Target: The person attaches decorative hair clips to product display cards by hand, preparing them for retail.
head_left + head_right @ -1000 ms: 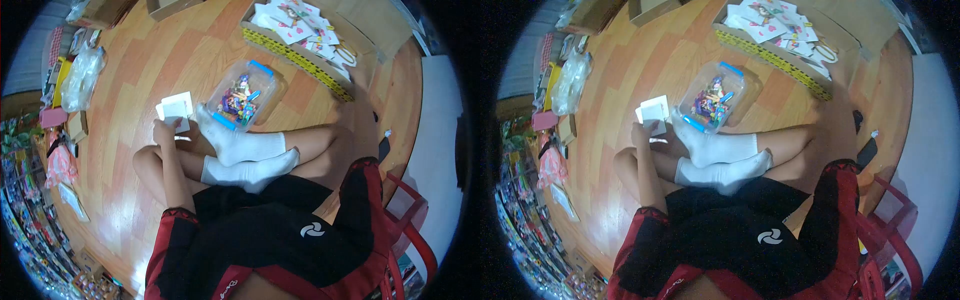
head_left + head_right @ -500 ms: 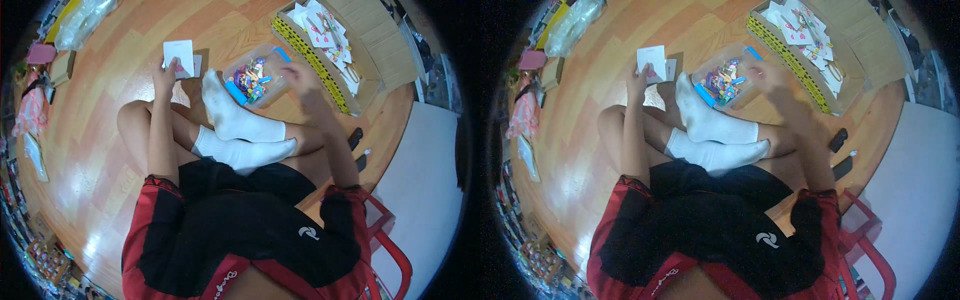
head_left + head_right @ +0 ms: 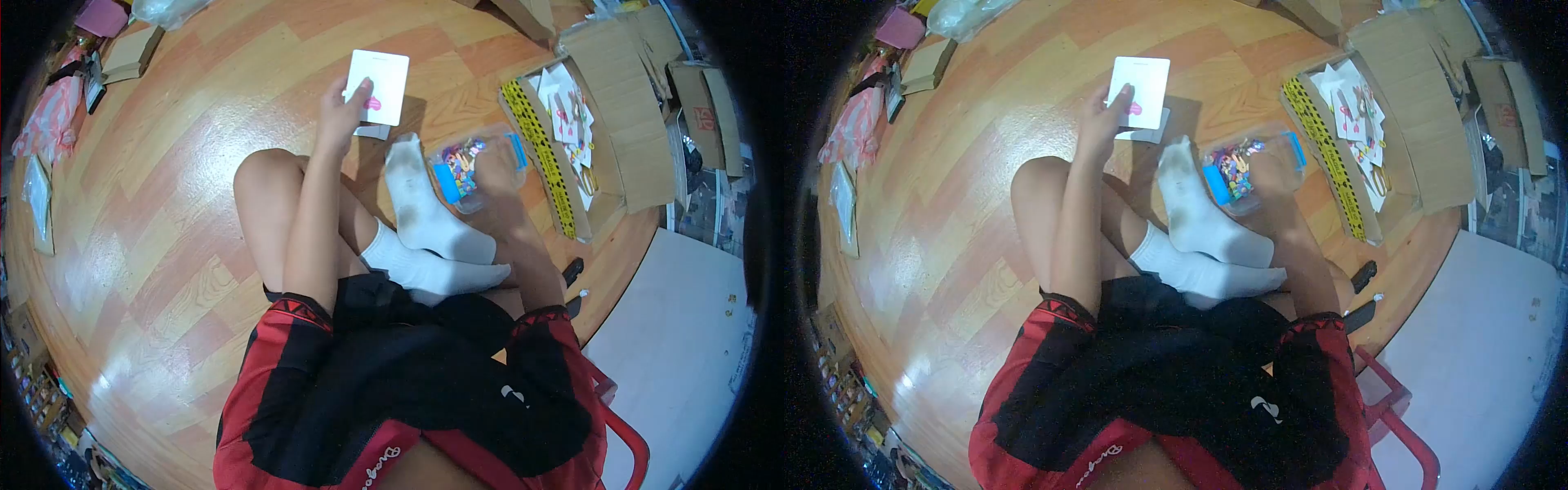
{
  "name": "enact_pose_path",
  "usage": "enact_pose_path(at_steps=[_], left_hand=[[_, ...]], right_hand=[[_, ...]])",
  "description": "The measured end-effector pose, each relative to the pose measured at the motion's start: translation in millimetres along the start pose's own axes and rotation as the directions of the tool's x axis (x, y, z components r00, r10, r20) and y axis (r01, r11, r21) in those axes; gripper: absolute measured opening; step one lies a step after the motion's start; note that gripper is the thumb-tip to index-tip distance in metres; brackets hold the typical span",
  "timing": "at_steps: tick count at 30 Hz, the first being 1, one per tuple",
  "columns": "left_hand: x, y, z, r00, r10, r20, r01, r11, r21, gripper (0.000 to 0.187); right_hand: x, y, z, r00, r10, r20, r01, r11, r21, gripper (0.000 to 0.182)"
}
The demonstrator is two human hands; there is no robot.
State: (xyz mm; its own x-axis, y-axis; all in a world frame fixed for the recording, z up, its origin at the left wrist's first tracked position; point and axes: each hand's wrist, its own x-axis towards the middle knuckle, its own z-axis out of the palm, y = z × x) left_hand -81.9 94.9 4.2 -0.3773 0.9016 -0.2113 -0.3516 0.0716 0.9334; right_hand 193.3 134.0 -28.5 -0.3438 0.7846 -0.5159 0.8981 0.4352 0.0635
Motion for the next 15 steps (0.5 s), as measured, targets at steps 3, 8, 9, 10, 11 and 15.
enact_pose_path(at_steps=[3, 8, 9, 10, 11, 15], left_hand=[[-1.3, 2.3, -2.4, 1.000, -0.010, 0.014, 0.011, 1.000, -0.029, 0.023], [-4.0, 8.8, -4.4, 0.999, 0.018, 0.050, -0.011, 0.990, -0.137, 0.022], [-4.6, 8.9, -3.8, 0.998, 0.013, 0.058, -0.005, 0.990, -0.143, 0.022], [-5.1, 9.1, -3.1, 0.997, -0.003, 0.075, 0.012, 0.992, -0.122, 0.022], [-5.6, 9.0, -1.4, 0.995, -0.018, 0.094, 0.027, 0.994, -0.102, 0.022], [-5.7, 3.1, -4.5, 0.991, -0.011, 0.130, 0.022, 0.996, -0.083, 0.022]], right_hand=[[-9.3, 5.3, 2.7, 0.884, -0.208, -0.418, 0.067, 0.943, -0.327, 0.019], [-0.5, 25.4, -3.7, 0.989, 0.002, -0.147, 0.036, 0.966, 0.257, 0.022], [-1.8, 25.8, -0.5, 0.990, 0.011, -0.144, 0.026, 0.967, 0.255, 0.022], [-3.9, 24.3, 5.8, 0.945, -0.125, -0.301, 0.174, 0.975, 0.141, 0.023], [-5.3, 23.8, 11.7, 0.861, -0.268, -0.432, 0.298, 0.955, 0.001, 0.024], [1.8, 14.4, 20.1, 0.889, -0.101, -0.447, 0.084, 0.995, -0.058, 0.027]])
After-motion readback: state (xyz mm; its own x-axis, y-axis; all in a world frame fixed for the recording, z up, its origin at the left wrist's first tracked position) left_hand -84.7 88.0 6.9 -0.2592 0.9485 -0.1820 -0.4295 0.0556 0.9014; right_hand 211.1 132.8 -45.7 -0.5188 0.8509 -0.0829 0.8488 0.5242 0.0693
